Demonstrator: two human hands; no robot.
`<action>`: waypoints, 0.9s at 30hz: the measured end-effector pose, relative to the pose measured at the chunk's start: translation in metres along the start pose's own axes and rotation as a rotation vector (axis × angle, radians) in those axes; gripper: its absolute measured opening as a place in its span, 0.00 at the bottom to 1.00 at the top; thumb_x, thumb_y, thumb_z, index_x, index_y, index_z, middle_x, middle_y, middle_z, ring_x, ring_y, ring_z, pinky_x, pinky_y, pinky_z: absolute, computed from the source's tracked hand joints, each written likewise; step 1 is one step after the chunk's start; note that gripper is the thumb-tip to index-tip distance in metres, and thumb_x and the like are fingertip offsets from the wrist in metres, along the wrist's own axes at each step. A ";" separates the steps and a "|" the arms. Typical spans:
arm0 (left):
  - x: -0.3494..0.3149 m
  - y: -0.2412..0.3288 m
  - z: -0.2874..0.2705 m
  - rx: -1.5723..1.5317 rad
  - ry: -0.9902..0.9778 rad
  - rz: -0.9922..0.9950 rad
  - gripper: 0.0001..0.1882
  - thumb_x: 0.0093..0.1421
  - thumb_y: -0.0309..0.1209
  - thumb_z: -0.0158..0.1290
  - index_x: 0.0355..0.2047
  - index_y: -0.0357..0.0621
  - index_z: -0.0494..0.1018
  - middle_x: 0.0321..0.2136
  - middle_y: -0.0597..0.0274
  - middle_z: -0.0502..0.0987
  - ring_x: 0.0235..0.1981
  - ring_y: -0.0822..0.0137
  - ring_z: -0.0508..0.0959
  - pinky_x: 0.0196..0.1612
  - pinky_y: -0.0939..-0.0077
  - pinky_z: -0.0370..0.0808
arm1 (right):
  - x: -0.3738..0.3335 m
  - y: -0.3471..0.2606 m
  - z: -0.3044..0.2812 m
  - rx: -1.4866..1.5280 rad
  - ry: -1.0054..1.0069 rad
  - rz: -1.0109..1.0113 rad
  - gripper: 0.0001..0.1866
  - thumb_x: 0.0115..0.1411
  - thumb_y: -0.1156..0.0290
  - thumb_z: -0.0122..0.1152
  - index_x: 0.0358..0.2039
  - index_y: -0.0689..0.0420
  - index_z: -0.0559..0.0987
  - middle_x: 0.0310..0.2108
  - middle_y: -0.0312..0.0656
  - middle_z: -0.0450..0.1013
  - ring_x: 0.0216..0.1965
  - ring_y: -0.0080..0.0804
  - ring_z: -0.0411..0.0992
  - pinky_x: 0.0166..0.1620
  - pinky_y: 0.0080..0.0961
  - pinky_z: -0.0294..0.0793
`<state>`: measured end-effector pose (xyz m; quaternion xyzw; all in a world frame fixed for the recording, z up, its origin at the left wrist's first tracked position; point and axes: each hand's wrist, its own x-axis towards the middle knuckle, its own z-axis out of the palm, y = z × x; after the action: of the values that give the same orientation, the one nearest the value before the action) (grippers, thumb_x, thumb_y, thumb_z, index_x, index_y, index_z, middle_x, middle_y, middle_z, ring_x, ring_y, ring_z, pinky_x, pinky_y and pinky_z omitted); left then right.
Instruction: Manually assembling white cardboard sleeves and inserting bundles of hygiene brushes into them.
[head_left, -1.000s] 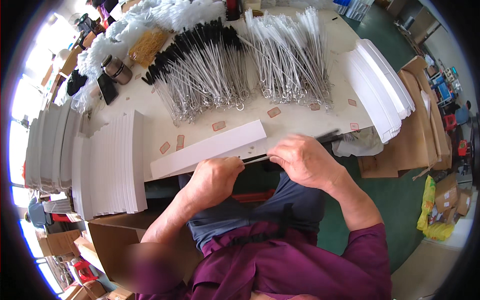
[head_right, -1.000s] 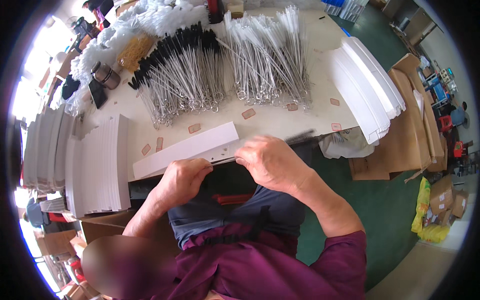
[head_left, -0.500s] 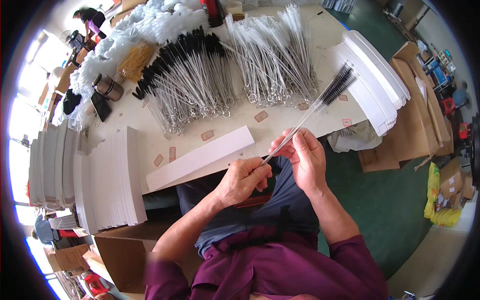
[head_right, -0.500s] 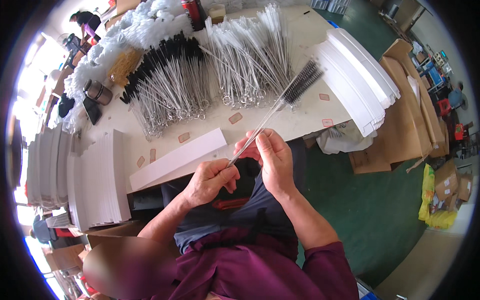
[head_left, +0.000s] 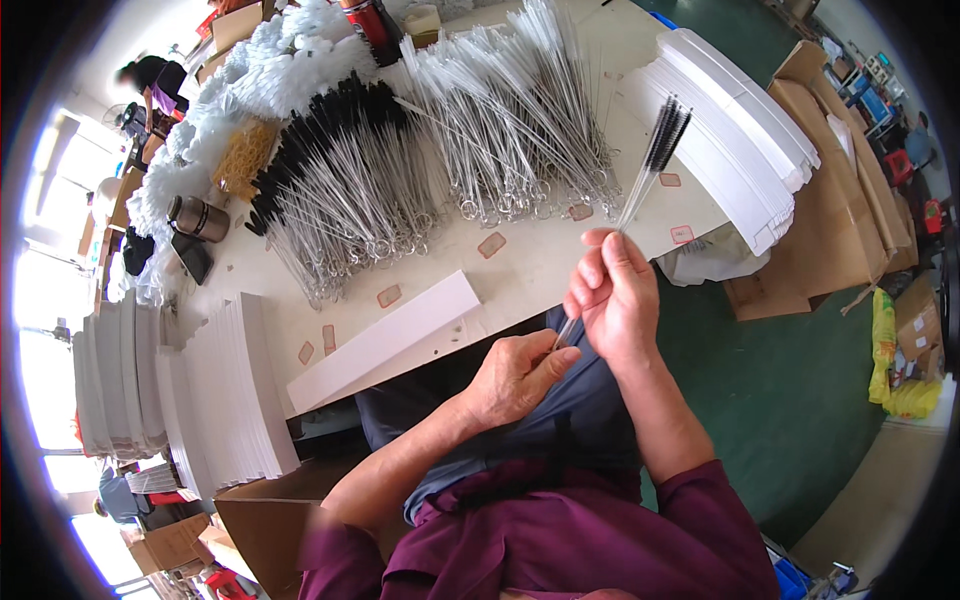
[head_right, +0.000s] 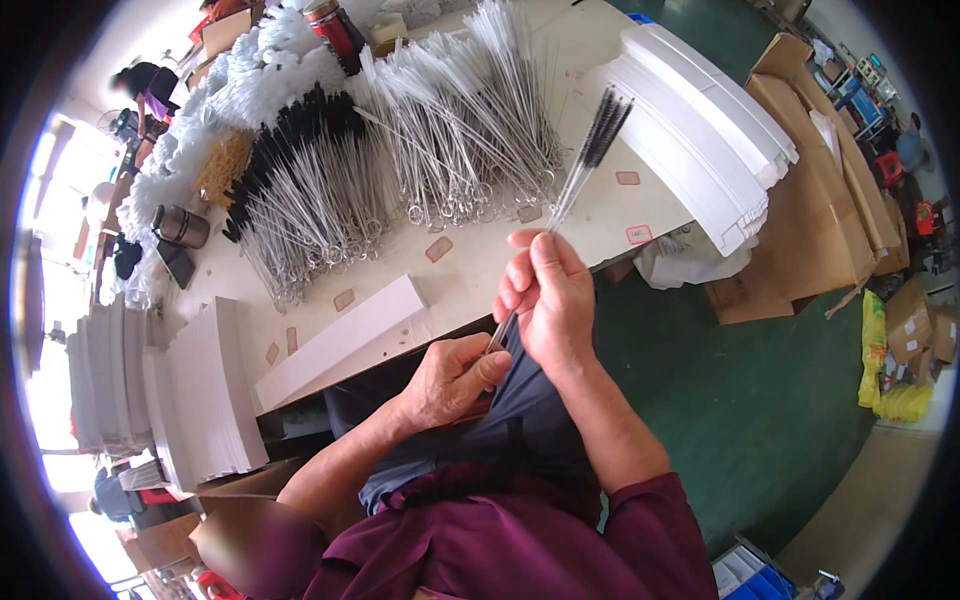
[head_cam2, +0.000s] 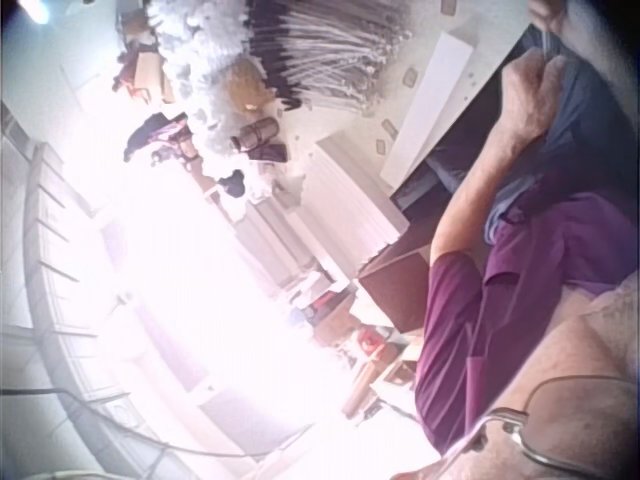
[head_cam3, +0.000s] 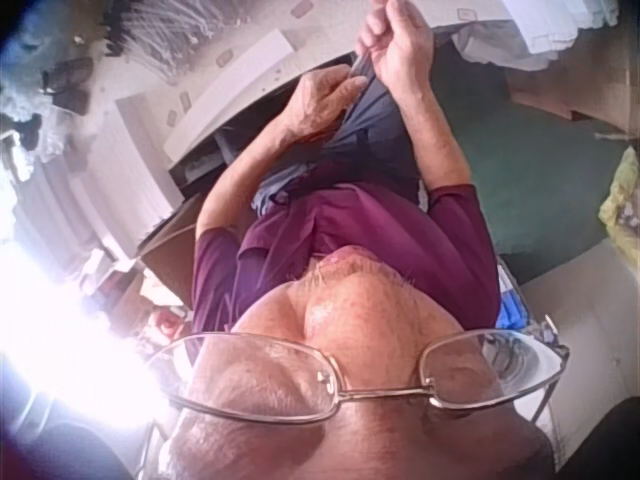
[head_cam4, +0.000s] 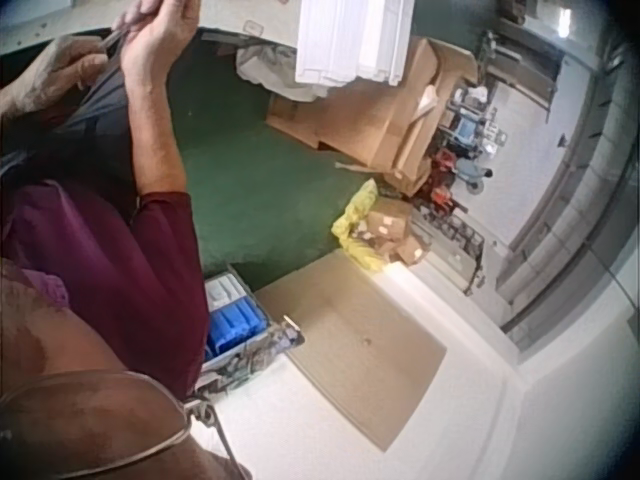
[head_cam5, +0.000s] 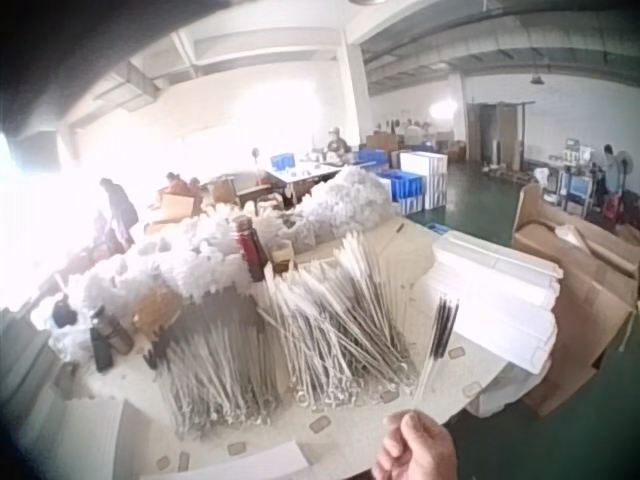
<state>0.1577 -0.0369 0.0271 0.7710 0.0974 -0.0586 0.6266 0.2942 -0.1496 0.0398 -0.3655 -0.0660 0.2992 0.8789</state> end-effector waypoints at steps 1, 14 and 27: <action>0.003 0.003 0.000 0.000 -0.005 -0.002 0.21 0.74 0.42 0.53 0.31 0.37 0.76 0.20 0.58 0.74 0.24 0.71 0.74 0.30 0.69 0.73 | 0.005 -0.005 -0.005 0.001 0.019 -0.018 0.16 0.77 0.57 0.49 0.48 0.56 0.78 0.24 0.30 0.63 0.22 0.23 0.64 0.24 0.26 0.68; 0.099 0.059 -0.061 0.500 0.398 0.250 0.09 0.63 0.30 0.62 0.39 0.37 0.82 0.24 0.54 0.82 0.26 0.68 0.82 0.32 0.72 0.78 | 0.059 -0.037 -0.075 -0.399 0.244 -0.047 0.14 0.77 0.63 0.50 0.43 0.60 0.79 0.29 0.36 0.73 0.15 0.15 0.56 0.16 0.17 0.51; 0.161 0.039 0.006 0.749 0.395 0.078 0.18 0.61 0.41 0.61 0.40 0.36 0.82 0.29 0.40 0.83 0.36 0.41 0.84 0.42 0.51 0.81 | 0.064 -0.043 -0.071 -0.855 0.165 -0.076 0.18 0.77 0.64 0.48 0.36 0.63 0.81 0.29 0.38 0.79 0.16 0.19 0.68 0.22 0.21 0.67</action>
<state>0.3234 -0.0385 0.0284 0.9450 0.1582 0.0825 0.2743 0.3908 -0.1791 0.0111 -0.7166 -0.1271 0.1821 0.6612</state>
